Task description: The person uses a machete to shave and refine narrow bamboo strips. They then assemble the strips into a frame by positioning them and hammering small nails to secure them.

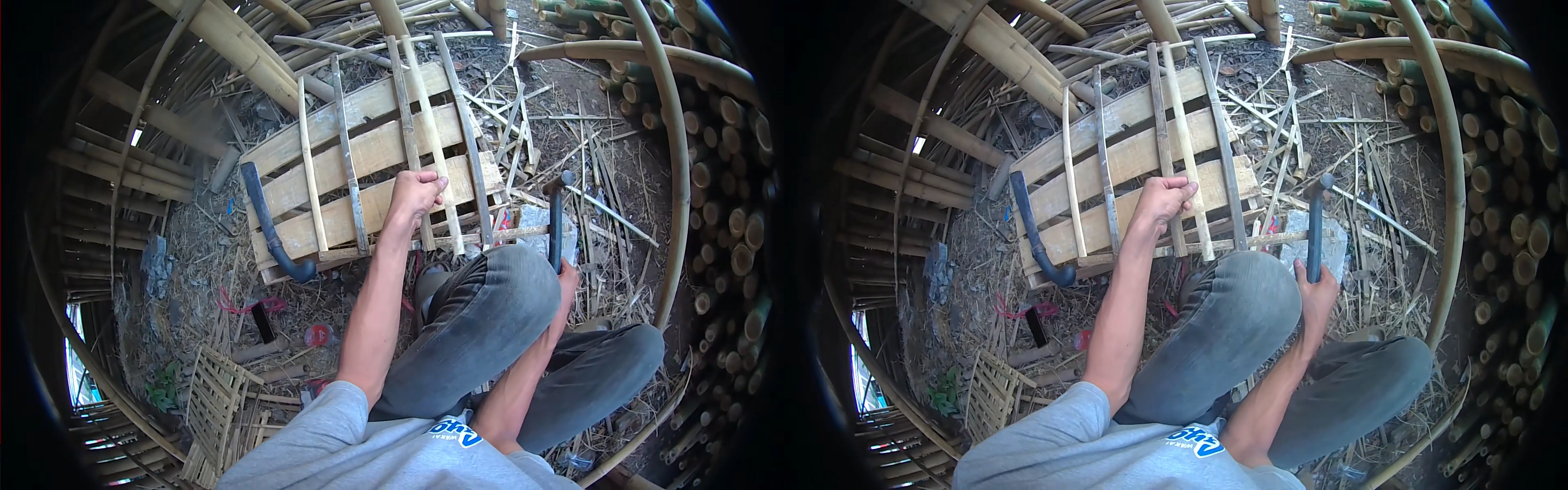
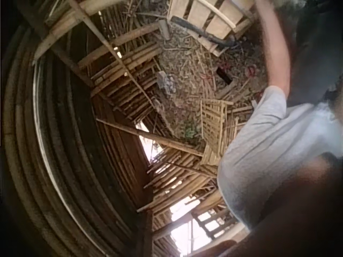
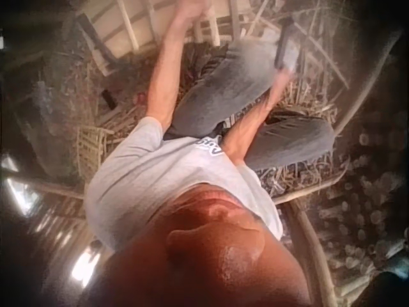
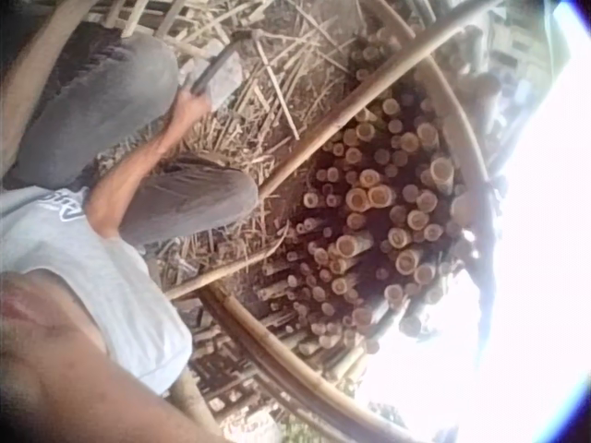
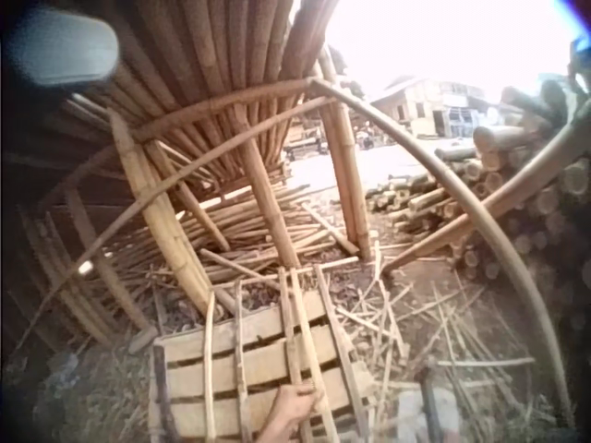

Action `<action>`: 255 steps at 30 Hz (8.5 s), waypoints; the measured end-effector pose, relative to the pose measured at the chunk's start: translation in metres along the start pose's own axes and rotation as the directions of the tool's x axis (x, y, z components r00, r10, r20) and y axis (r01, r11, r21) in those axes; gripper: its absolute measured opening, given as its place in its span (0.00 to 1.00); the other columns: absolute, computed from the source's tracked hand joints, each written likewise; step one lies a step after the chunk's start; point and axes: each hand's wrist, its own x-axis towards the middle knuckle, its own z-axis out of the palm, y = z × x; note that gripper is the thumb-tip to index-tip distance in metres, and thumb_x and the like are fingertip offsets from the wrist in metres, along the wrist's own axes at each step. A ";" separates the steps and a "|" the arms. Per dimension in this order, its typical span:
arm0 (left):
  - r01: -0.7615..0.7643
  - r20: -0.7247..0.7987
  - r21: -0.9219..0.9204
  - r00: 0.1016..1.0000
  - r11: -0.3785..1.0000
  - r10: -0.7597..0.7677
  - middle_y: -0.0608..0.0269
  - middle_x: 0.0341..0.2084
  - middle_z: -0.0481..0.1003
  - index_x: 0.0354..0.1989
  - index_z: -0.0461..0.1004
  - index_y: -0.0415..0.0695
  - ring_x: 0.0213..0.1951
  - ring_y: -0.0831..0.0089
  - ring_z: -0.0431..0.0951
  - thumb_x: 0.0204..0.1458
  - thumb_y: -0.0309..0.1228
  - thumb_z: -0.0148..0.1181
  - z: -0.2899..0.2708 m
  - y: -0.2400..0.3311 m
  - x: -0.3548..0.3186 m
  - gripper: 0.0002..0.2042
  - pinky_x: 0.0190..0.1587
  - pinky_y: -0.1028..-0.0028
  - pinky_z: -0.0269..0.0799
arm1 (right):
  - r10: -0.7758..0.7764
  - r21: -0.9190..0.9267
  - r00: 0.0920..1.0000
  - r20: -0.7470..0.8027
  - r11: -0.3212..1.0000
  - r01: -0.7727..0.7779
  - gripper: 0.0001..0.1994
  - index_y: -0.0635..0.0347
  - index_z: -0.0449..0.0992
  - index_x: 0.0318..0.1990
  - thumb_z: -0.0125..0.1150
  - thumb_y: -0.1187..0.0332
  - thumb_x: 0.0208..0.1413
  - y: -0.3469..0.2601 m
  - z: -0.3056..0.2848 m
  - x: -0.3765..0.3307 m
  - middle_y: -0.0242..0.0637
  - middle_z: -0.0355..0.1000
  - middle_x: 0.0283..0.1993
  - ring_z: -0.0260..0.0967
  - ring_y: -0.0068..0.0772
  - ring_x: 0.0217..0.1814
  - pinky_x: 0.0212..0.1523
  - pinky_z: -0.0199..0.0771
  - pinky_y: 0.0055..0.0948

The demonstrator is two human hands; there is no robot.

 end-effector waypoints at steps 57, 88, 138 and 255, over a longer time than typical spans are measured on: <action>-0.380 0.165 0.488 0.924 0.786 0.345 0.66 0.26 0.76 0.64 0.63 0.31 0.26 0.82 0.74 0.49 0.30 0.72 -0.117 -0.049 0.038 0.35 0.27 0.80 0.72 | 0.392 0.538 0.909 0.140 0.741 -0.402 0.15 0.52 0.69 0.28 0.72 0.59 0.54 -0.060 -0.001 -0.078 0.21 0.60 0.18 0.56 0.16 0.17 0.21 0.60 0.20; -0.555 0.219 0.742 0.731 0.376 0.646 0.60 0.47 0.74 0.49 0.82 0.45 0.43 0.69 0.75 0.50 0.26 0.70 -0.096 -0.034 -0.009 0.16 0.49 0.69 0.71 | 0.385 0.212 0.661 -0.644 0.920 -0.330 0.12 0.63 0.81 0.29 0.78 0.67 0.40 0.133 0.126 0.021 0.30 0.72 0.23 0.67 0.29 0.25 0.32 0.68 0.33; -0.491 -0.062 0.644 0.730 0.586 0.680 0.56 0.50 0.77 0.47 0.83 0.49 0.42 0.66 0.69 0.45 0.27 0.65 -0.082 -0.041 -0.009 0.17 0.48 0.69 0.70 | -0.078 -0.479 0.902 -0.425 0.865 -0.151 0.16 0.68 0.76 0.37 0.70 0.64 0.46 0.157 0.107 0.032 0.51 0.74 0.30 0.72 0.55 0.31 0.36 0.70 0.47; -0.275 -0.325 -0.342 0.932 0.898 0.161 0.72 0.20 0.68 0.29 0.75 0.42 0.24 0.81 0.64 0.63 0.43 0.55 0.003 -0.013 0.074 0.17 0.28 0.75 0.63 | 0.261 0.580 0.922 -0.286 0.813 -0.050 0.10 0.63 0.72 0.34 0.71 0.75 0.52 -0.102 -0.080 -0.009 0.39 0.76 0.34 0.76 0.26 0.36 0.40 0.77 0.21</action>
